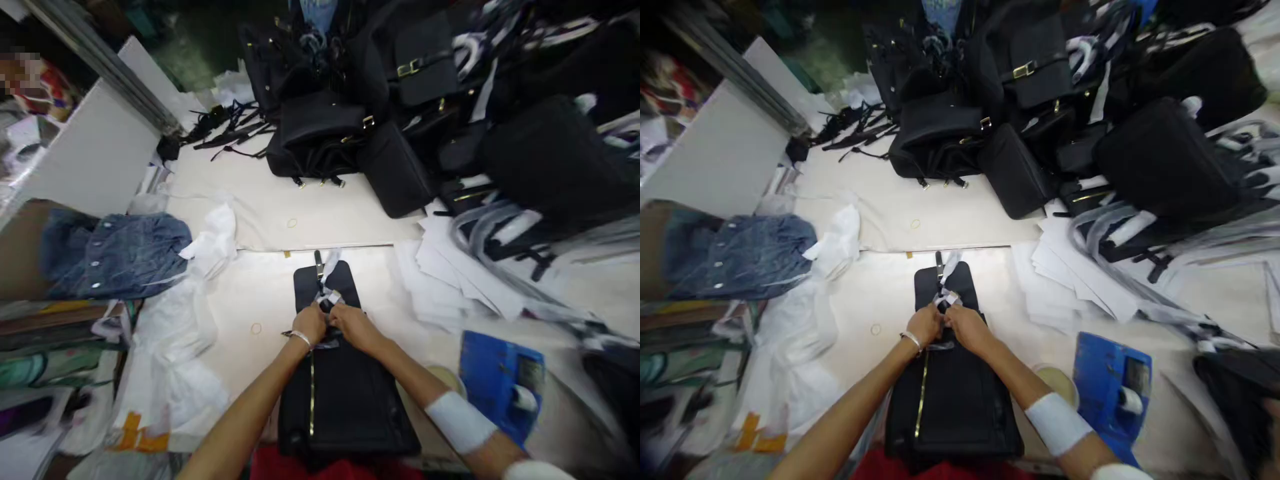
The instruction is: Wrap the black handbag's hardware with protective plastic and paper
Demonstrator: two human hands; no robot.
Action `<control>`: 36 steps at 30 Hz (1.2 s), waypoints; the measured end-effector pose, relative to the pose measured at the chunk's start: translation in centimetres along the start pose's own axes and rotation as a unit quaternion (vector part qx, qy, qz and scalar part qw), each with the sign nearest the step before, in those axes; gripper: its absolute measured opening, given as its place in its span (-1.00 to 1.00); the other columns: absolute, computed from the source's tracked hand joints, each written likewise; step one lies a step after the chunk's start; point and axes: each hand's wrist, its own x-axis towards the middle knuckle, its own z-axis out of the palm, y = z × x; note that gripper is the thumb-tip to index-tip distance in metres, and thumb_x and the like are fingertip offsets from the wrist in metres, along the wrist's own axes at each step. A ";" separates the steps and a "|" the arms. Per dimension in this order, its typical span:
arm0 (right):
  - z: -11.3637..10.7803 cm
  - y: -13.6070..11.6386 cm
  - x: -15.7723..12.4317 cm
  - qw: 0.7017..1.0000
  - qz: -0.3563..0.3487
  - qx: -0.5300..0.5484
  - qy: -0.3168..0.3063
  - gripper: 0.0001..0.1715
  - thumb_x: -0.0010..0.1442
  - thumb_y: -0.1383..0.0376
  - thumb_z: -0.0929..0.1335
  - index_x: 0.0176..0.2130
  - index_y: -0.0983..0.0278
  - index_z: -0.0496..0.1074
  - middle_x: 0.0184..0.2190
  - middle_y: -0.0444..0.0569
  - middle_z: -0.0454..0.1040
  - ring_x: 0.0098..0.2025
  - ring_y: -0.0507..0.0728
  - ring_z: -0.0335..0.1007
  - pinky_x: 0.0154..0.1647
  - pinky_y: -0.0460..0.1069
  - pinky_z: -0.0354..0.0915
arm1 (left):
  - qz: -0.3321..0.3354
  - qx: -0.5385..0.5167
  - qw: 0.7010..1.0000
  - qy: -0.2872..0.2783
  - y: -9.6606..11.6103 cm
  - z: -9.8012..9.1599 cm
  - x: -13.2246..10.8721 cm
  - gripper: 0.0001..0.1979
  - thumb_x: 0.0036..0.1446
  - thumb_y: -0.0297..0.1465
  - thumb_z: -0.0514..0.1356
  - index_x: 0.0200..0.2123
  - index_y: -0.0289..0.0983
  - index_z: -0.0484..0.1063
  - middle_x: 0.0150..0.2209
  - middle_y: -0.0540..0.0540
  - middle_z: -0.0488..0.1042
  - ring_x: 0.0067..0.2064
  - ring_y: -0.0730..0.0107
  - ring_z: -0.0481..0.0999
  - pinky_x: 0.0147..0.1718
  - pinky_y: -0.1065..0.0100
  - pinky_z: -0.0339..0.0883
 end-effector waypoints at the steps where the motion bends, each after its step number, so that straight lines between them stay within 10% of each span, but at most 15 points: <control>1: 0.0 -0.1 0.0 1.000 -0.012 -0.023 -0.015 -0.80 0.18 0.48 0.18 -0.27 0.32 0.35 -0.26 0.01 0.41 -0.21 0.09 0.34 -0.19 -0.06 0.21 | -0.002 -0.004 1.000 0.003 0.0 0.1 -0.1 -0.72 0.14 -0.41 0.02 -0.12 -0.41 0.34 -0.19 -0.35 0.52 -0.11 0.08 0.52 -0.20 0.23 0.36; 8: -0.4 -1.3 0.1 0.985 -0.054 -0.146 -0.068 -0.71 0.17 0.53 0.14 -0.16 0.36 0.31 -0.20 0.10 0.38 -0.19 0.13 0.33 -0.17 -0.02 0.23 | -0.006 -0.054 0.998 0.025 -0.2 0.4 -0.4 -0.72 0.18 -0.37 -0.03 -0.14 -0.37 0.36 -0.17 -0.32 0.53 -0.13 0.21 0.53 -0.23 0.34 0.35; 17: 0.0 -2.1 0.5 0.995 0.080 -0.061 0.015 -0.80 0.21 0.38 0.18 -0.19 0.35 0.32 -0.17 0.10 0.39 -0.13 0.13 0.34 -0.09 -0.03 0.23 | -0.008 -0.101 0.993 0.067 -0.4 1.3 -1.2 -0.71 0.18 -0.34 -0.03 -0.12 -0.38 0.32 -0.16 -0.35 0.52 -0.15 0.17 0.54 -0.23 0.29 0.34; 36: -0.3 -3.0 2.3 0.978 0.148 -0.132 -0.065 -0.76 0.20 0.34 0.20 -0.22 0.34 0.40 -0.19 0.11 0.44 -0.15 0.14 0.38 -0.13 -0.04 0.22 | 0.011 -0.132 0.991 0.038 -1.0 0.9 -1.5 -0.75 0.16 -0.41 0.00 -0.12 -0.36 0.31 -0.20 -0.30 0.54 -0.15 0.21 0.53 -0.25 0.34 0.33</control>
